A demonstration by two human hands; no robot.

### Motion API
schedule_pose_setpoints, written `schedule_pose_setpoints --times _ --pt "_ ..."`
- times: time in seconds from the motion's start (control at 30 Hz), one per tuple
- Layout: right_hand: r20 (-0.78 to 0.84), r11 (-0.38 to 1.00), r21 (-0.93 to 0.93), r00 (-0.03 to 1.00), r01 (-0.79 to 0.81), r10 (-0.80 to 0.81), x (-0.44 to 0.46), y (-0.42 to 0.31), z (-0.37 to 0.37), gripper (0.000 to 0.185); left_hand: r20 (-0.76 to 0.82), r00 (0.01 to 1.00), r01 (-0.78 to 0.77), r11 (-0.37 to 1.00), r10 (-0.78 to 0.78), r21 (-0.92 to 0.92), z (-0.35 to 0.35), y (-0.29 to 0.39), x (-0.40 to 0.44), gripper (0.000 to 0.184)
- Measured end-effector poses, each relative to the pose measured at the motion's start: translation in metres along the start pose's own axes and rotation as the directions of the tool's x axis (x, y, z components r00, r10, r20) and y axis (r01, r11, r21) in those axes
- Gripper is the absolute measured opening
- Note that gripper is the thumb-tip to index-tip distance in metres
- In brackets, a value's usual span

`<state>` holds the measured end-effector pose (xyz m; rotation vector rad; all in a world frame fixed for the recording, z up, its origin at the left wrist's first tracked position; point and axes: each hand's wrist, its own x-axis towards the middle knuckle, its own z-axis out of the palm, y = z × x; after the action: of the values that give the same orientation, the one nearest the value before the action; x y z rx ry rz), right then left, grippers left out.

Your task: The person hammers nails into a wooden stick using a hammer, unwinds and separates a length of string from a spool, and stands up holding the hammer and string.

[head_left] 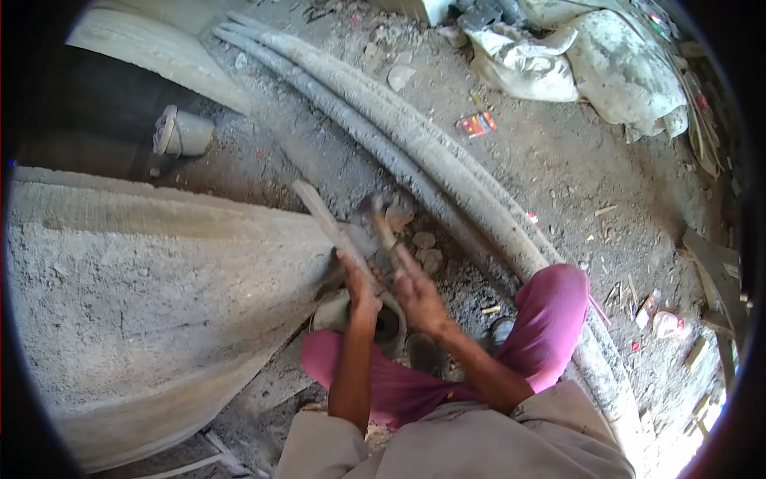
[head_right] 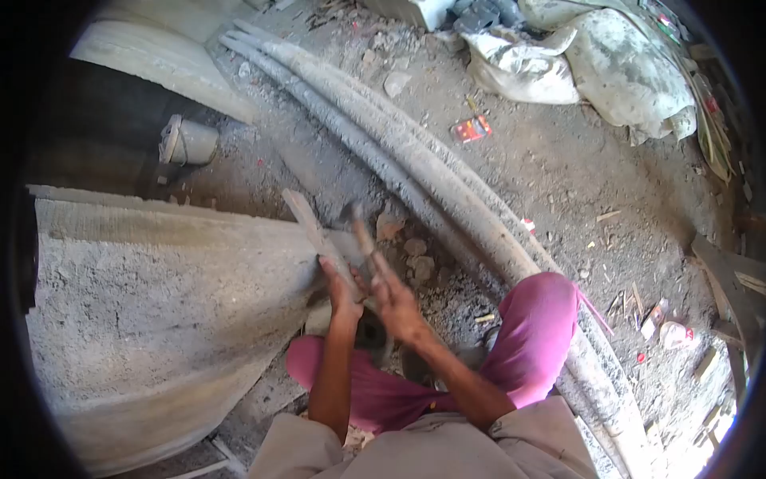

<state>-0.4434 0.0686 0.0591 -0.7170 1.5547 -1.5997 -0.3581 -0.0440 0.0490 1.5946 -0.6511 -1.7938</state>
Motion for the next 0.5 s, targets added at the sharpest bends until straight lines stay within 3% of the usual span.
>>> schedule_pose_setpoints --times 0.03,0.07,0.13,0.2,0.23,0.3,0.37,0.43,0.5 --pt "-0.068 0.997 -0.044 0.995 0.063 -0.066 -0.001 -0.012 -0.005 0.051 -0.017 1.0 0.006 1.0 -0.006 -0.006 -0.001 -0.001 0.0 0.062" --pt "-0.137 0.974 0.187 0.979 -0.125 0.152 0.004 -0.036 -0.013 0.051 -0.012 1.0 -0.012 1.0 0.012 -0.01 0.004 0.0 0.0 0.062" --pt "-0.178 0.824 0.491 0.893 -0.283 0.413 0.005 -0.064 -0.018 0.05 0.007 1.0 -0.028 1.0 0.028 0.001 0.001 0.001 -0.003 0.062" --pt "-0.218 0.789 0.562 0.875 -0.25 0.432 0.005 -0.055 -0.014 0.05 -0.009 1.0 -0.01 1.0 0.009 -0.023 0.0 0.003 -0.003 0.062" --pt "-0.107 0.955 0.286 0.987 -0.082 0.117 0.001 -0.026 -0.003 0.05 -0.016 1.0 0.008 0.999 -0.009 -0.033 0.004 0.003 -0.003 0.061" --pt "0.062 0.985 0.031 0.983 0.171 -0.173 -0.015 0.007 0.006 0.05 -0.006 1.0 0.013 1.0 -0.013 0.009 -0.007 -0.011 0.007 0.061" --pt "0.144 0.98 -0.122 0.974 -0.155 0.172 -0.013 0.017 0.002 0.051 -0.004 1.0 -0.011 1.0 0.012 0.02 0.003 0.002 0.02 0.06" --pt "0.117 0.965 0.068 0.963 -0.253 0.244 -0.018 0.013 -0.011 0.05 0.002 1.0 -0.019 1.0 0.019 0.004 -0.003 -0.003 0.003 0.06" --pt "-0.072 0.881 0.286 0.909 -0.376 0.411 -0.001 -0.036 -0.031 0.05 0.039 0.999 -0.013 1.0 0.014 -0.028 -0.003 -0.002 -0.003 0.06"
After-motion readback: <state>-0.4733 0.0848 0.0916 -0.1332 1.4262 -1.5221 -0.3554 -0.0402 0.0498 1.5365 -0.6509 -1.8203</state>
